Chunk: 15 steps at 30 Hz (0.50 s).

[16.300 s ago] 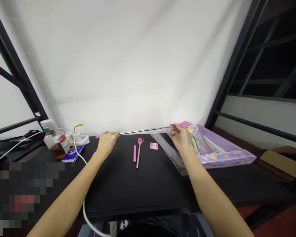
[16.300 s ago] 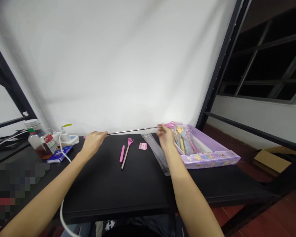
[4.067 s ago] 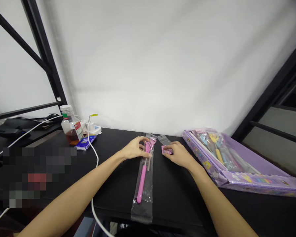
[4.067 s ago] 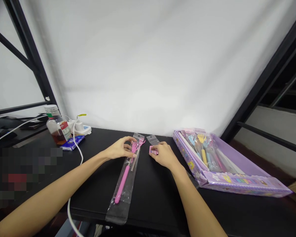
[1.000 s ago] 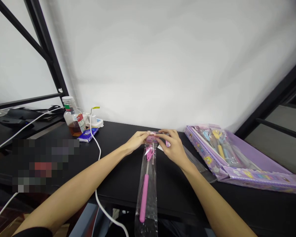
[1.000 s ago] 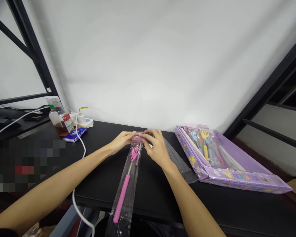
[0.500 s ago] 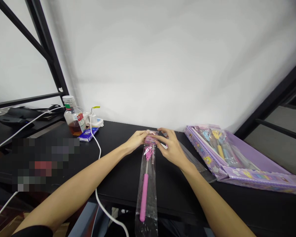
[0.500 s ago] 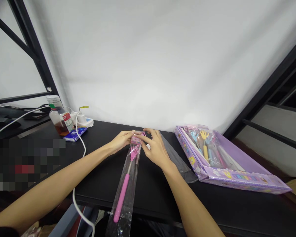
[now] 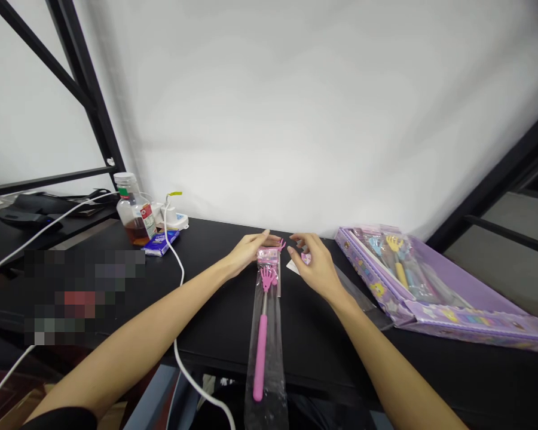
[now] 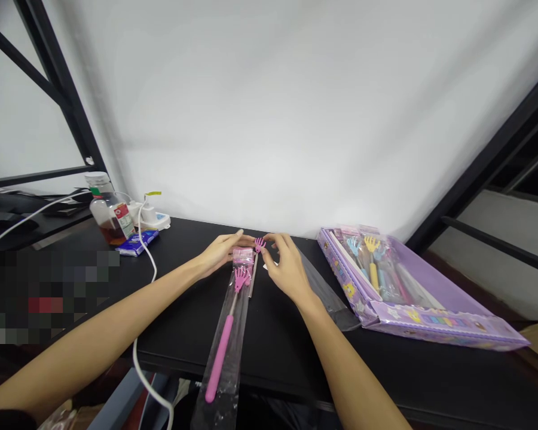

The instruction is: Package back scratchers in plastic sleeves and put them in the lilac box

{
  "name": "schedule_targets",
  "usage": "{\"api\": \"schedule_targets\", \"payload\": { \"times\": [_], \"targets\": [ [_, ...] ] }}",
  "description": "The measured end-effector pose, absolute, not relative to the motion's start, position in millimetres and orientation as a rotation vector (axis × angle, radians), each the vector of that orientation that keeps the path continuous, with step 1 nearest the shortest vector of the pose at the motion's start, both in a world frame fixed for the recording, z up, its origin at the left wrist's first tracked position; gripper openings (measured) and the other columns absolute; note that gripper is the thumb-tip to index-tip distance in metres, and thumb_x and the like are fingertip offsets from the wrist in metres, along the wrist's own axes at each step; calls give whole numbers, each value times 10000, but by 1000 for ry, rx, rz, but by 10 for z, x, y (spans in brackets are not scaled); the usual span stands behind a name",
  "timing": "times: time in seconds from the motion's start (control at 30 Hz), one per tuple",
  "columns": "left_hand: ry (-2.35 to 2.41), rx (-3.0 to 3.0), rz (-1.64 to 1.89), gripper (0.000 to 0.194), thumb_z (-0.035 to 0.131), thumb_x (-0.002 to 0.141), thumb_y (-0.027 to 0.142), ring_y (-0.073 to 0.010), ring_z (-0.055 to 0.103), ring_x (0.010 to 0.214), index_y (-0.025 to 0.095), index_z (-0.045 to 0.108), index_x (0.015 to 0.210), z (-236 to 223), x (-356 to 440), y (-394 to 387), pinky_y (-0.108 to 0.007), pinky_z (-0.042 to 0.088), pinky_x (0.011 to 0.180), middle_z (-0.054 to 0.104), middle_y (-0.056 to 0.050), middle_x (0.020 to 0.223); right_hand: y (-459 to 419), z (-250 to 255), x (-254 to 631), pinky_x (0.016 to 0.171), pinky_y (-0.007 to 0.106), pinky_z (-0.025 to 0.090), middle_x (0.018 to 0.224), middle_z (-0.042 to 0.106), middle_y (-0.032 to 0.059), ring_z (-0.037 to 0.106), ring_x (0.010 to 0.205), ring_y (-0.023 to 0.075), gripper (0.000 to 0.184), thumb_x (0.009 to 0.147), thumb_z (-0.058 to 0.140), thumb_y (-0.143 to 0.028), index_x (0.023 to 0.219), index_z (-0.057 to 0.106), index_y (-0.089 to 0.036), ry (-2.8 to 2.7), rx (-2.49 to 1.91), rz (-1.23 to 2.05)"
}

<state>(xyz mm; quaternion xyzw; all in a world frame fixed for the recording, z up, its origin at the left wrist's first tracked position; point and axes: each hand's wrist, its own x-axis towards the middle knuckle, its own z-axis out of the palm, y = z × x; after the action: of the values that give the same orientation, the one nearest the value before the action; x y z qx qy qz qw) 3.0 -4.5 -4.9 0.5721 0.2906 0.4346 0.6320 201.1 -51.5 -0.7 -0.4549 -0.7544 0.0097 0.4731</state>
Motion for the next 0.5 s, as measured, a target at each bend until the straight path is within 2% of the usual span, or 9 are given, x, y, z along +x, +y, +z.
{"api": "schedule_targets", "payload": {
  "times": [0.07, 0.17, 0.3, 0.5],
  "targets": [
    [673, 1363, 1009, 518, 860, 717, 355, -303, 676, 1107, 149, 712, 1168, -64, 25, -43, -449, 523, 960, 729, -174, 1177, -519, -6, 1996, 760, 342, 500, 974, 685, 68, 632, 834, 206, 205, 924, 582, -330, 1088, 619, -214, -1853, -1145, 105],
    [674, 1407, 1032, 626, 896, 621, 168, -295, 688, 1079, 166, 683, 1209, -98, 22, -35, -456, 545, 939, 727, -162, 1171, -549, 9, 1954, 639, 299, 455, 747, 679, 26, 606, 659, 175, 203, 914, 586, -400, 919, 643, -205, -1880, -1262, 309],
    [688, 1406, 1108, 577, 851, 667, 130, -255, 708, 1020, 155, 667, 1213, -113, 14, -18, -444, 550, 957, 732, -145, 1139, -610, 50, 1896, 555, 278, 384, 584, 647, 15, 566, 552, 161, 366, 860, 634, -511, 664, 631, -202, -1940, -1435, 555],
    [709, 1314, 1282, 486, 805, 688, 116, -204, 718, 918, 131, 667, 1154, -97, 0, 10, -409, 568, 923, 741, -114, 1076, -629, 63, 1866, 547, 264, 359, 514, 638, 16, 540, 512, 145, 396, 757, 743, -542, 605, 686, -181, -1942, -1490, 804]
  ]
}}
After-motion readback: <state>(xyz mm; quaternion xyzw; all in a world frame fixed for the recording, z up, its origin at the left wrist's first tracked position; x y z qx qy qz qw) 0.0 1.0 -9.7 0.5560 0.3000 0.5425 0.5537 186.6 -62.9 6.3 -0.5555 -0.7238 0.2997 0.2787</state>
